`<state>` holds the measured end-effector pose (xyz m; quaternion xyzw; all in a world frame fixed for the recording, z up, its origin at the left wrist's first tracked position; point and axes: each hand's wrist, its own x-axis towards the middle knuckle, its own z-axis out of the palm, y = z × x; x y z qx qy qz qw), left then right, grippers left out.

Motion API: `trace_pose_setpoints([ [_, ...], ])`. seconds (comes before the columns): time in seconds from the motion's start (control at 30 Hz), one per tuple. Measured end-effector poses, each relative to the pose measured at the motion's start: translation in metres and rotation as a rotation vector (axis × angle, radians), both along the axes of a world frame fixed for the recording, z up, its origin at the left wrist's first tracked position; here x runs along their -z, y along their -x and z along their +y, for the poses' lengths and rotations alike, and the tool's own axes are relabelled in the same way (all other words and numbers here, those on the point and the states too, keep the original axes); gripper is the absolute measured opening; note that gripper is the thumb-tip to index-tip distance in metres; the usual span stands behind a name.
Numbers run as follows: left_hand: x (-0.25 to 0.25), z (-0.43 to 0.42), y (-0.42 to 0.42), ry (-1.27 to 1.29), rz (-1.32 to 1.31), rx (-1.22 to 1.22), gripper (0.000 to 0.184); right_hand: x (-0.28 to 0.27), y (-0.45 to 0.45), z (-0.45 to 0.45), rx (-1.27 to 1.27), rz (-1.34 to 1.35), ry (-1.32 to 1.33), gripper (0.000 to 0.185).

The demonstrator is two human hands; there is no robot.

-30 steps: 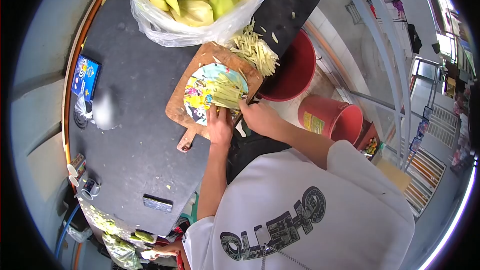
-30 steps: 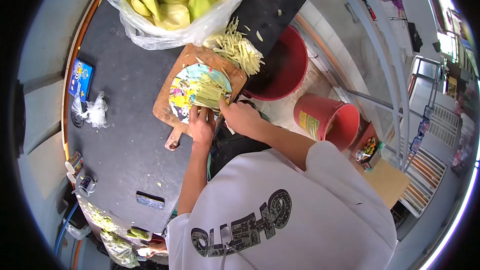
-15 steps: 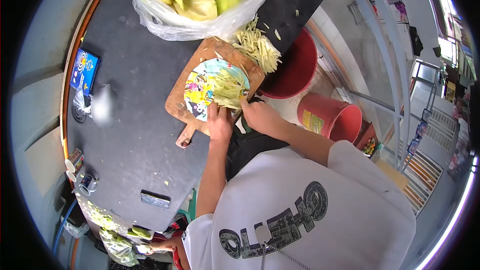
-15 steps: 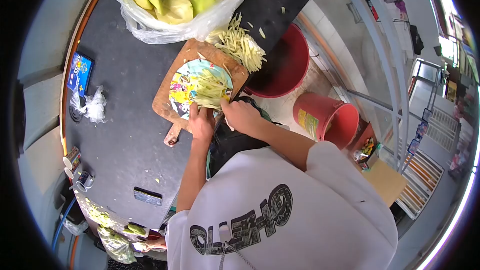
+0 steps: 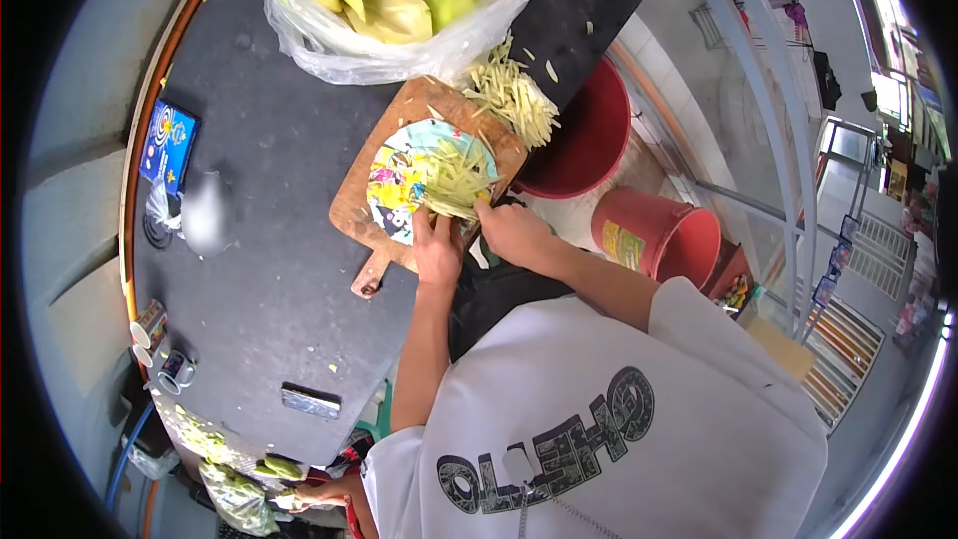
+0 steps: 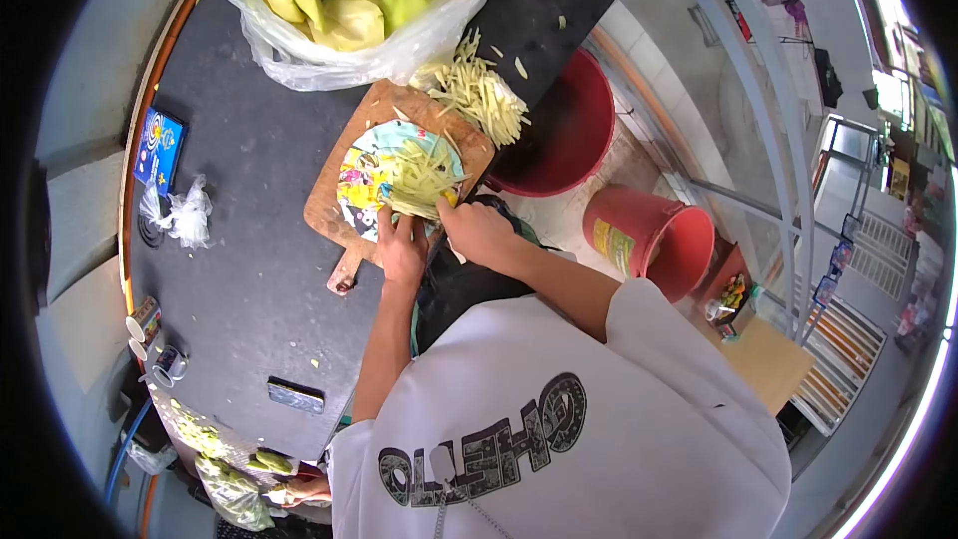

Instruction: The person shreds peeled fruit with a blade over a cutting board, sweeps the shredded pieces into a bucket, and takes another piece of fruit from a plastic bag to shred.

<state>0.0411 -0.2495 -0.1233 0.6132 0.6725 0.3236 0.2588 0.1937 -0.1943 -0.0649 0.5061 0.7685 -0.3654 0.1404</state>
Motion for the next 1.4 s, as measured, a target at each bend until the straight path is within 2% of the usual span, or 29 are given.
trace_pose_setpoints([
  [0.17, 0.005, 0.002, -0.001, -0.037, 0.041, -0.014, 0.032, -0.012, 0.002, 0.01, 0.005, -0.006, 0.062, 0.029],
  [0.23, 0.005, 0.0, 0.001, 0.027, 0.006, 0.005, 0.03, -0.026, 0.006, 0.006, -0.014, -0.036, 0.027, 0.03],
  [0.43, 0.011, 0.0, 0.0, -0.072, 0.01, 0.009, 0.027, 0.001, -0.001, 0.002, -0.003, 0.003, 0.036, 0.03],
  [0.53, 0.01, -0.005, 0.0, -0.069, -0.009, 0.002, 0.025, -0.015, 0.001, -0.003, 0.002, 0.013, -0.06, 0.031],
  [0.7, 0.009, -0.005, 0.0, -0.023, -0.037, -0.019, 0.02, -0.006, -0.002, -0.009, -0.002, 0.019, -0.022, 0.03],
  [0.87, 0.016, -0.008, 0.001, -0.048, -0.036, -0.027, 0.024, -0.021, 0.004, -0.005, -0.007, 0.038, -0.046, 0.026],
  [1.07, 0.018, -0.012, 0.003, -0.044, -0.052, -0.014, 0.027, 0.01, -0.003, -0.014, 0.029, 0.014, -0.018, 0.024],
  [1.4, 0.022, -0.014, 0.006, -0.016, -0.047, -0.01, 0.024, -0.014, 0.005, -0.007, -0.002, -0.021, -0.009, 0.026],
])
